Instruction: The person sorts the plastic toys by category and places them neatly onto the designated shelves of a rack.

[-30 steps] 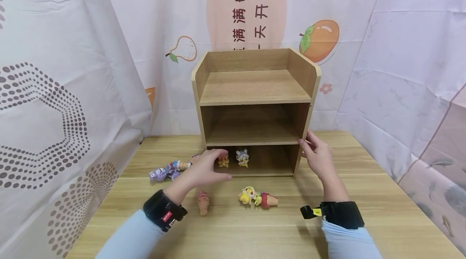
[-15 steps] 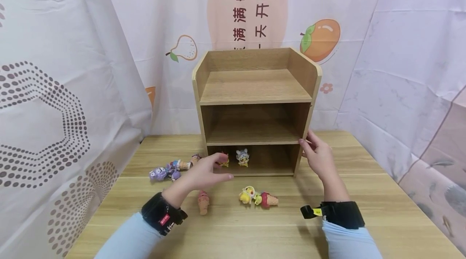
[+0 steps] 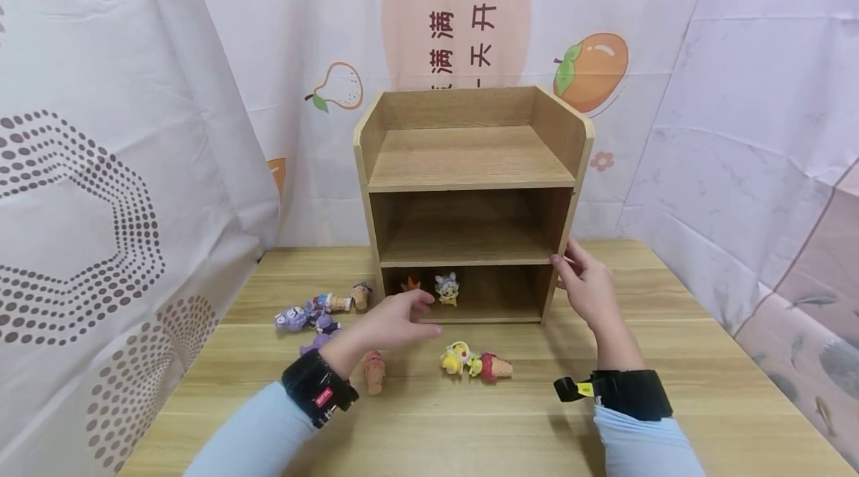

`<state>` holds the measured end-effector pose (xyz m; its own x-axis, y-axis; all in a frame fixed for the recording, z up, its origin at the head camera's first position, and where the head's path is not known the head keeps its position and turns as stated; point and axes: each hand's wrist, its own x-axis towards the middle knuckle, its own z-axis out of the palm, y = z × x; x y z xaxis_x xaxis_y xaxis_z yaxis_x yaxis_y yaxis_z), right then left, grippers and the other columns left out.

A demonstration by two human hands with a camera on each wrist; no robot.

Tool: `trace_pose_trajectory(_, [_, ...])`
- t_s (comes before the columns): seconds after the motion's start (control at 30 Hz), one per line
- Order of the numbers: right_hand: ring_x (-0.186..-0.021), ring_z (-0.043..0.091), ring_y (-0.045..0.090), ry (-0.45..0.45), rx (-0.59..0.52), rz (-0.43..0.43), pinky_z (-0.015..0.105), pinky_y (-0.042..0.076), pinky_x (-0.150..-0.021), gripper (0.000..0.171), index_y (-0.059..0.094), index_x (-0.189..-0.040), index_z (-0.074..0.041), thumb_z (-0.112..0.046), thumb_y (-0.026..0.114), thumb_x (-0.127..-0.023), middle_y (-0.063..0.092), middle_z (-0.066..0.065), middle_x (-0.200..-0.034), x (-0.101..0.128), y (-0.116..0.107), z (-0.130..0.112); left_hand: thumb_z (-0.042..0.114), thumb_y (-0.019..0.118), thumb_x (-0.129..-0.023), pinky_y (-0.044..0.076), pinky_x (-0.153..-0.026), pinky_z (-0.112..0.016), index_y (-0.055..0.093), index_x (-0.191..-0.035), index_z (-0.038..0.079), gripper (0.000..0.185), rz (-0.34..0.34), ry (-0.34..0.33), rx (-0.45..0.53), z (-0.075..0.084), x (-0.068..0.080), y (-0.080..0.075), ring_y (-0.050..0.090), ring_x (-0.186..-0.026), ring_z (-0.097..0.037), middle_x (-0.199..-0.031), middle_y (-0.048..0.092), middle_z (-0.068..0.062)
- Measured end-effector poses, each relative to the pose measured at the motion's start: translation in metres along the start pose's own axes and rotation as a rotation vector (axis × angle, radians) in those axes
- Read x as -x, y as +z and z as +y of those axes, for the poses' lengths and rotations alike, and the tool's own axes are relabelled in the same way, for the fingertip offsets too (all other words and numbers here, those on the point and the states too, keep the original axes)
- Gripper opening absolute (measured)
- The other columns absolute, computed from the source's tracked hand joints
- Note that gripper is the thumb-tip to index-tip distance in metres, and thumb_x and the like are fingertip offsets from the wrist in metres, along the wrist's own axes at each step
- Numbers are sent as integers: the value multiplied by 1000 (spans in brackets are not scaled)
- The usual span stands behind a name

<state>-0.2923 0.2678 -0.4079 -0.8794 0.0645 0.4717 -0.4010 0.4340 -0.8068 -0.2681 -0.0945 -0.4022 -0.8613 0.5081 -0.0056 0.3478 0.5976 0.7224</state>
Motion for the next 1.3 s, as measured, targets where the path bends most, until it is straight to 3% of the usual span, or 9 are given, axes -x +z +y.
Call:
trace_pose_trajectory(0.33, [-124,42,58,14,11,-14,18,56,-70,54,41,-156,-8,-21,56,-106,55,29,-140,0,-1,0,44,76,-89,49,-98,-44,53,-142,2,71,-106,-25,-52,8,-12,14,61,-119,-33,-132,62,-16])
trace_pose_trajectory(0.7, [-124,42,57,11,13,-15,39,59,-76,54,41,-156,-10,-23,57,-106,55,29,-140,1,-1,-2,41,80,-86,49,-98,-43,56,-139,0,71,-181,-89,-106,12,-21,31,62,-116,-26,-127,65,-14])
trace_pose_trajectory(0.93, [-124,42,57,11,7,-11,41,58,-77,54,42,-156,-10,-23,57,-106,55,28,-140,1,-2,-1,41,78,-87,53,-89,-36,63,-131,0,62,-214,-79,-226,12,-28,40,67,-104,-20,-115,72,-9])
trace_pose_trajectory(1.13, [-124,42,58,13,13,-13,40,59,-76,54,42,-156,-9,-23,57,-106,55,28,-141,1,-2,-1,41,77,-87,53,-88,-34,67,-126,2,56,-226,-76,-319,13,-34,45,66,-103,-18,-116,71,-8])
trace_pose_trajectory(1.3, [-125,42,57,19,19,-18,40,59,-77,54,40,-156,-10,-24,56,-106,53,27,-143,1,-3,-1,35,77,-86,52,-77,-30,70,-116,3,45,-244,-66,-339,16,-36,48,61,-87,-14,-103,69,-3])
